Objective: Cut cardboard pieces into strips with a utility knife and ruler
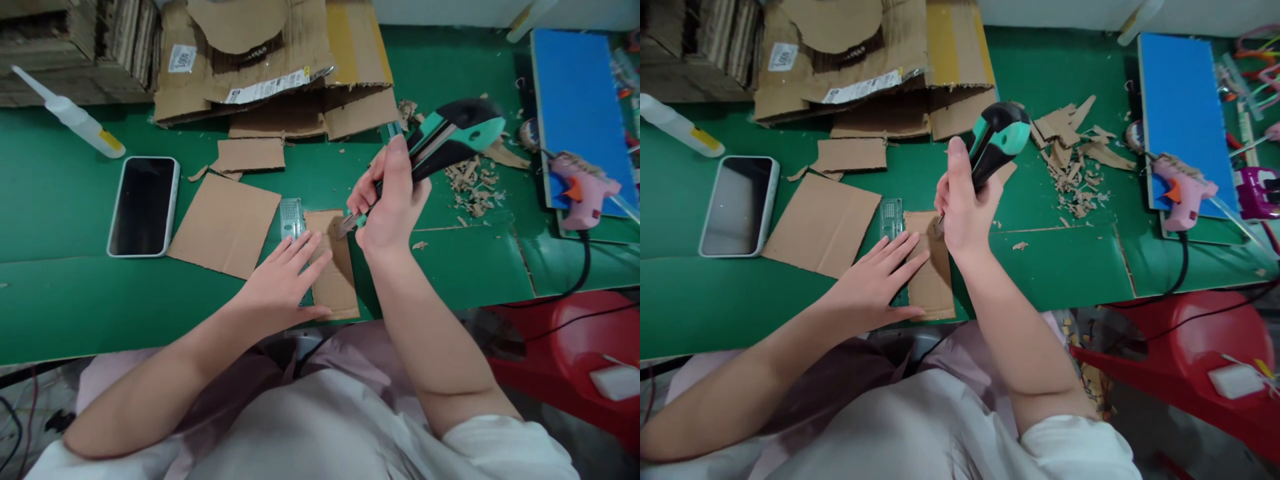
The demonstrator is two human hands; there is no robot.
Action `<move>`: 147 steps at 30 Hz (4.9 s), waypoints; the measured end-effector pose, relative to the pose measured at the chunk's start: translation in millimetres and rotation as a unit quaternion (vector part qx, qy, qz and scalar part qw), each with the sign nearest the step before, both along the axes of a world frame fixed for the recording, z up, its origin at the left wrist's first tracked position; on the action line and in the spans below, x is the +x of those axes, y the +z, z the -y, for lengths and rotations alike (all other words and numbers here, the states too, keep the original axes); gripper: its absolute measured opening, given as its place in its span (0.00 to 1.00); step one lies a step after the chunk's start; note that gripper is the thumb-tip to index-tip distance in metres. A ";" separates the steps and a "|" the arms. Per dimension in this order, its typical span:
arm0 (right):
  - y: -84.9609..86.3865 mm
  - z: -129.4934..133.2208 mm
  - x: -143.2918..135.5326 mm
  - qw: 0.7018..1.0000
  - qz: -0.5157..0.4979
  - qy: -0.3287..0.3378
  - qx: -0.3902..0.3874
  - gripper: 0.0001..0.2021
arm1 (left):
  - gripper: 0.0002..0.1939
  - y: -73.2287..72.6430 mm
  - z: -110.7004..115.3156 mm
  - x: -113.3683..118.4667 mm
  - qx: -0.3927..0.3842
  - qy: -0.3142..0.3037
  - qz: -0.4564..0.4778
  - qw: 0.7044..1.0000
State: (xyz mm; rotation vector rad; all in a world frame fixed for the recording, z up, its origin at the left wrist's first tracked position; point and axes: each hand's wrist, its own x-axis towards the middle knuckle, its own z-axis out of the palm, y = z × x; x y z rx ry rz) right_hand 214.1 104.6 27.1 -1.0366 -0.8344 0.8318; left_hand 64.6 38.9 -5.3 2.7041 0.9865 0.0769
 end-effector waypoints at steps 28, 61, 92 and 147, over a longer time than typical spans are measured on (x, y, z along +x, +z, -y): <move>2.9 -10.0 3.6 0.998 -0.029 0.002 -0.048 0.21 | 0.40 0.2 1.2 -0.7 0.007 0.008 -0.004 1.000; -1.7 -8.2 2.7 0.999 -0.008 0.002 -0.046 0.21 | 0.40 1.5 0.6 0.3 -0.002 0.003 -0.001 1.000; 3.5 0.3 3.1 1.000 0.018 -0.001 -0.010 0.24 | 0.40 1.1 1.0 0.3 -0.006 0.008 0.009 1.000; -19.9 -0.9 -4.8 0.990 0.133 -0.001 0.047 0.23 | 0.40 4.8 1.0 1.9 -0.017 0.011 0.001 1.000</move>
